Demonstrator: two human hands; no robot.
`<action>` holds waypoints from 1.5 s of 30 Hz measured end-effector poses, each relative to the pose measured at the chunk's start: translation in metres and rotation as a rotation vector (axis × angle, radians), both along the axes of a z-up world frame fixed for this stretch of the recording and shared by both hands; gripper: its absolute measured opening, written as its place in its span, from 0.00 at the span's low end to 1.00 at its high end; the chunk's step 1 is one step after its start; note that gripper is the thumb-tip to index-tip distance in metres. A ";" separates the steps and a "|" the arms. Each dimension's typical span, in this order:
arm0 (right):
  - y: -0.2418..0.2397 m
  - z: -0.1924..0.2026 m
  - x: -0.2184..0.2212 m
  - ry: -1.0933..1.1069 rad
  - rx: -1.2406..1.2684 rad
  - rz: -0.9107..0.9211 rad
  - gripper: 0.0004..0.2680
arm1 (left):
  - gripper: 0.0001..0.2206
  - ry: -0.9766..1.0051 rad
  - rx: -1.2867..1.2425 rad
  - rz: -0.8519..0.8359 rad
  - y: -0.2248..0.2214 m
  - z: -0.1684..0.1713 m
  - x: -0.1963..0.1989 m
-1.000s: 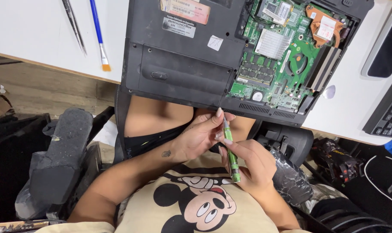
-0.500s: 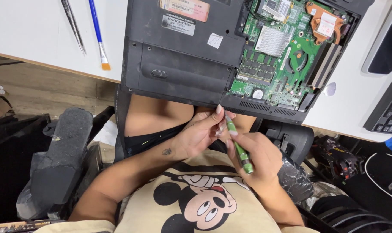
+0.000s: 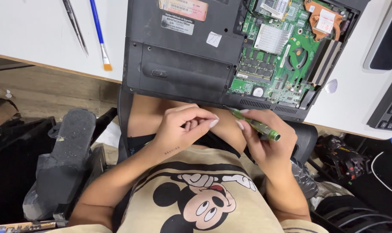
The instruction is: Disassembling a laptop by removing internal screws and cleaning the motherboard with a brush.
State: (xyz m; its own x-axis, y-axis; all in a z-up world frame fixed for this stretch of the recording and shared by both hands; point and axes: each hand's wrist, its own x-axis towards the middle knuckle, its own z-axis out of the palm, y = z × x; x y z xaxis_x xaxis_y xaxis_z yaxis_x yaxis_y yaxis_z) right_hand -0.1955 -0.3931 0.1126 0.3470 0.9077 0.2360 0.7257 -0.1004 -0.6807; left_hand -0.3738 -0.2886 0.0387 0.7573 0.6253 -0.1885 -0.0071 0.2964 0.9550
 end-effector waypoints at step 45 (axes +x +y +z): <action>0.015 0.027 0.006 0.334 0.092 0.146 0.05 | 0.08 0.181 1.123 0.152 -0.002 0.005 0.031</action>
State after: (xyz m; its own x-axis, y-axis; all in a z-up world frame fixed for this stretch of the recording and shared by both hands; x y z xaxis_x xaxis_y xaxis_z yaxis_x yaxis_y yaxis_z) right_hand -0.1892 -0.3782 0.1393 0.2869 0.9336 0.2145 0.4646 0.0602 -0.8835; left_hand -0.3426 -0.2908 0.0433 0.6779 0.5923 0.4354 0.1943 -0.7156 0.6710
